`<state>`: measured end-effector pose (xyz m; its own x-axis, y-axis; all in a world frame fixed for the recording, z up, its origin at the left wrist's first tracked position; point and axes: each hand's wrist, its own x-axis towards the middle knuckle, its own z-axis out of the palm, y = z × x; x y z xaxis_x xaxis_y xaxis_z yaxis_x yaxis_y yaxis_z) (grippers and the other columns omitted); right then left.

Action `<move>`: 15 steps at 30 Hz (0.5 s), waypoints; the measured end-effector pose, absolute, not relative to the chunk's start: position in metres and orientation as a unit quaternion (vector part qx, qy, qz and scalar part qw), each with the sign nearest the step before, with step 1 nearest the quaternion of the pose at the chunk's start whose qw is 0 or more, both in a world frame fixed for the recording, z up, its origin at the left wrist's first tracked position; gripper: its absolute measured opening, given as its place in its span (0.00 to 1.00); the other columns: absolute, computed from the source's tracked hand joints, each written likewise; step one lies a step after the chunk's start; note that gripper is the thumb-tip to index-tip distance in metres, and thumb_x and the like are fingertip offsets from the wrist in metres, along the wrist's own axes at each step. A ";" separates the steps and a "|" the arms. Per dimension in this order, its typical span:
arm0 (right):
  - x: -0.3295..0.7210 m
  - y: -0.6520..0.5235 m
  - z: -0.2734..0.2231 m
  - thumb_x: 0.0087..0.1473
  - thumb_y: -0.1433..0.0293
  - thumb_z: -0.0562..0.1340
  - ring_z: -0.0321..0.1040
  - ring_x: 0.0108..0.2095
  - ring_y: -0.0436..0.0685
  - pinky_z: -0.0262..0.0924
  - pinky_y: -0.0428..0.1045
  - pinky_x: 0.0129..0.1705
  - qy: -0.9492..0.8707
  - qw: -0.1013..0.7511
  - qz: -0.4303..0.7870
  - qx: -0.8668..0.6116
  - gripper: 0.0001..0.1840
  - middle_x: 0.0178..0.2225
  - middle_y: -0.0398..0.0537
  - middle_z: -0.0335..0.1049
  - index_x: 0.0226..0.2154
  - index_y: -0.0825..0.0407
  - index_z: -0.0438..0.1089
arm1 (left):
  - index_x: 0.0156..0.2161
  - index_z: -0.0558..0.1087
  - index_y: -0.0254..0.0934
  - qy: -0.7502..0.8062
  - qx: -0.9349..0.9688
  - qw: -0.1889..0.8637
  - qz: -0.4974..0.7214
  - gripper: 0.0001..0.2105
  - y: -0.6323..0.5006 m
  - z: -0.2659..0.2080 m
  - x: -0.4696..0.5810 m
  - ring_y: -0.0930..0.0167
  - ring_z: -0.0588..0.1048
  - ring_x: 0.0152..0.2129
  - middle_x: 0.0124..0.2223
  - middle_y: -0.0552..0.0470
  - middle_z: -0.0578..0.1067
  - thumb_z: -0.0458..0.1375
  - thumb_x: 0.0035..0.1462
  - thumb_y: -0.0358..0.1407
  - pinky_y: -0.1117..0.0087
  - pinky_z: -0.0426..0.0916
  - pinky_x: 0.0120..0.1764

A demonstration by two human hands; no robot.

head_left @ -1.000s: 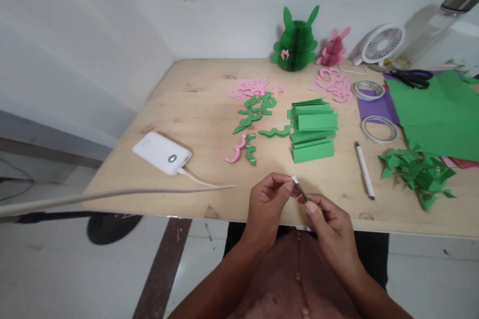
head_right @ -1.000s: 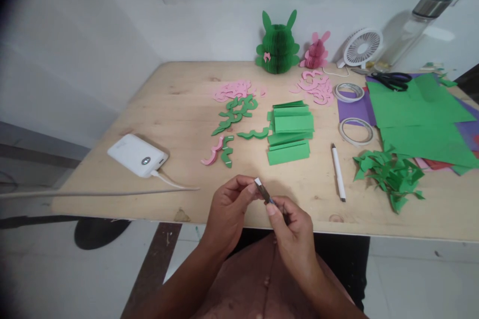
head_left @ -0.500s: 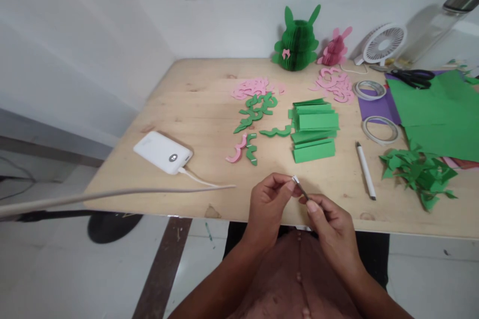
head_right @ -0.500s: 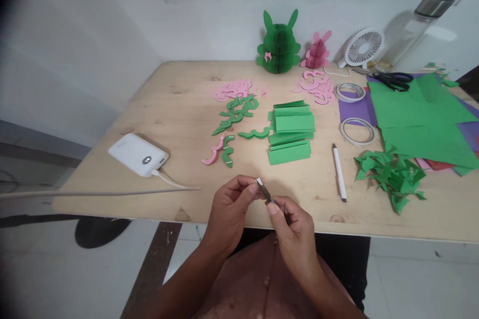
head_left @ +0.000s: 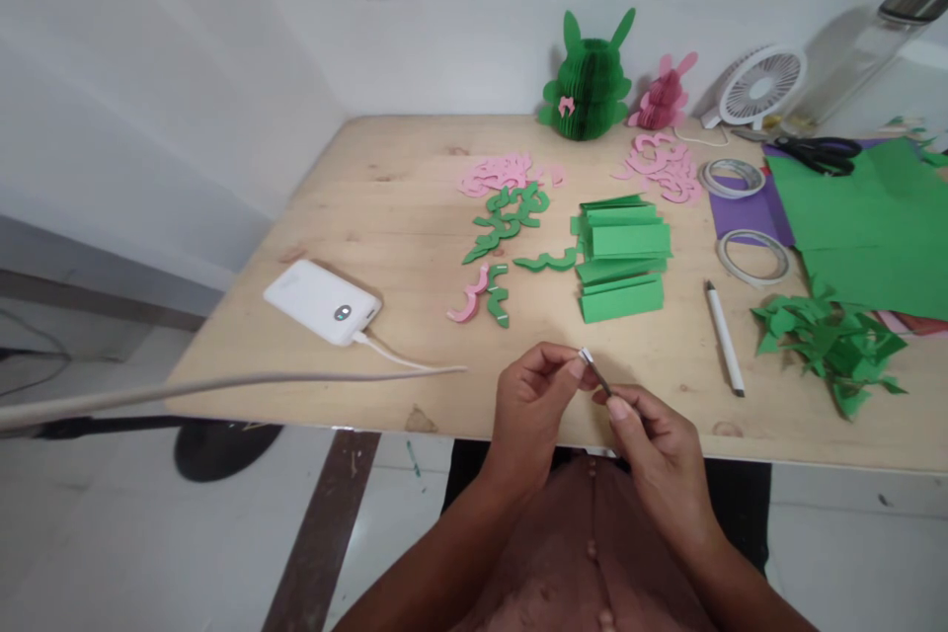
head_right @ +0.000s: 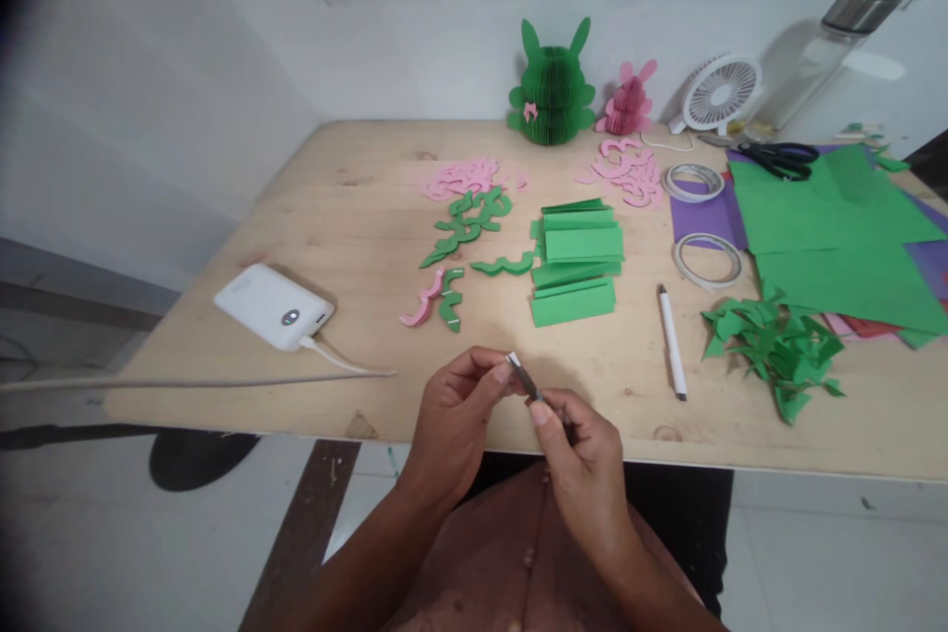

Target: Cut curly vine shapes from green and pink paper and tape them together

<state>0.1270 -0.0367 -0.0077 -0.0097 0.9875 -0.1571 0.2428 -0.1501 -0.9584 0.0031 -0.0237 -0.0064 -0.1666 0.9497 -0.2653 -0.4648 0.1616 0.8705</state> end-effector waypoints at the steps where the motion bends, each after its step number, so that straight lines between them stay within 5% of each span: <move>1: 0.127 -0.037 -0.008 0.53 0.58 0.60 0.73 0.32 0.56 0.67 0.48 0.35 -0.523 0.388 0.481 -0.587 0.15 0.30 0.47 0.77 0.31 0.51 0.76 | 0.28 0.74 0.35 0.476 0.254 0.595 0.596 0.07 -0.024 -0.006 0.003 0.74 0.73 0.27 0.27 0.54 0.76 0.64 0.51 0.37 0.73 0.67 0.37; 15: 0.128 -0.037 -0.009 0.53 0.57 0.60 0.72 0.30 0.57 0.66 0.48 0.32 -0.523 0.379 0.468 -0.603 0.16 0.30 0.48 0.77 0.30 0.51 0.76 | 0.28 0.74 0.35 0.474 0.254 0.599 0.593 0.08 -0.024 -0.007 0.003 0.73 0.73 0.27 0.27 0.53 0.76 0.64 0.50 0.38 0.72 0.67 0.37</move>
<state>0.1279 -0.0365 -0.0086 0.0137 0.9856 -0.1685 0.2764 -0.1657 -0.9467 0.0032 -0.0236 -0.0075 -0.1533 0.9517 -0.2660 -0.4699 0.1666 0.8669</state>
